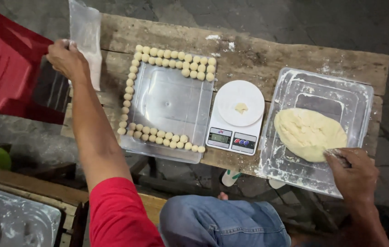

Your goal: Pinching off small pieces of dough and rolling them into uniform balls before placing them in a tray.

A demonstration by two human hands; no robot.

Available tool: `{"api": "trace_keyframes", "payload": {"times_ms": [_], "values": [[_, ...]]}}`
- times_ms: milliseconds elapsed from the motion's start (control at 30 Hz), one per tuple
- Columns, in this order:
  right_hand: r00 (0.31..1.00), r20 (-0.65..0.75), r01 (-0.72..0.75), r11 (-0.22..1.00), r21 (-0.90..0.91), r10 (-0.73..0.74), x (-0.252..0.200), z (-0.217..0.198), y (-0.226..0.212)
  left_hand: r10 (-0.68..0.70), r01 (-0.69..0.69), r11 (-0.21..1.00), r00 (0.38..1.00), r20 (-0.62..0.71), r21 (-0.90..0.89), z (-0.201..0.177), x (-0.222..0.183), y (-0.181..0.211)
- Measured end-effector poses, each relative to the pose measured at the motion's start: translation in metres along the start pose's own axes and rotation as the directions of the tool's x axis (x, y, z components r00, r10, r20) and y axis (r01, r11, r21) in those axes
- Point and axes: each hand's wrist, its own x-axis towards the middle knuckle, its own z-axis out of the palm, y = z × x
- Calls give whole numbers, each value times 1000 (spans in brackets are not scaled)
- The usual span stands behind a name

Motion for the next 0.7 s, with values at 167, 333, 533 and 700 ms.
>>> {"api": "trace_keyframes", "payload": {"times_ms": [167, 333, 533, 700], "values": [[999, -17, 32, 996, 80, -31, -3, 0, -5, 188, -220, 948, 970, -153, -230, -38, -23, -4], [999, -25, 51, 992, 117, -48, -4, -2, -11, 156, -206, 851, 977, -142, -484, -93, -49, 13], [992, -44, 119, 986, 118, -114, -4, -11, -33, 41, -57, 705, 998, -39, -707, -127, -58, 9], [983, -80, 175, 971, 165, -164, -10, -19, -32, 42, 87, 528, 991, 128, -845, -180, -71, 50]]}}
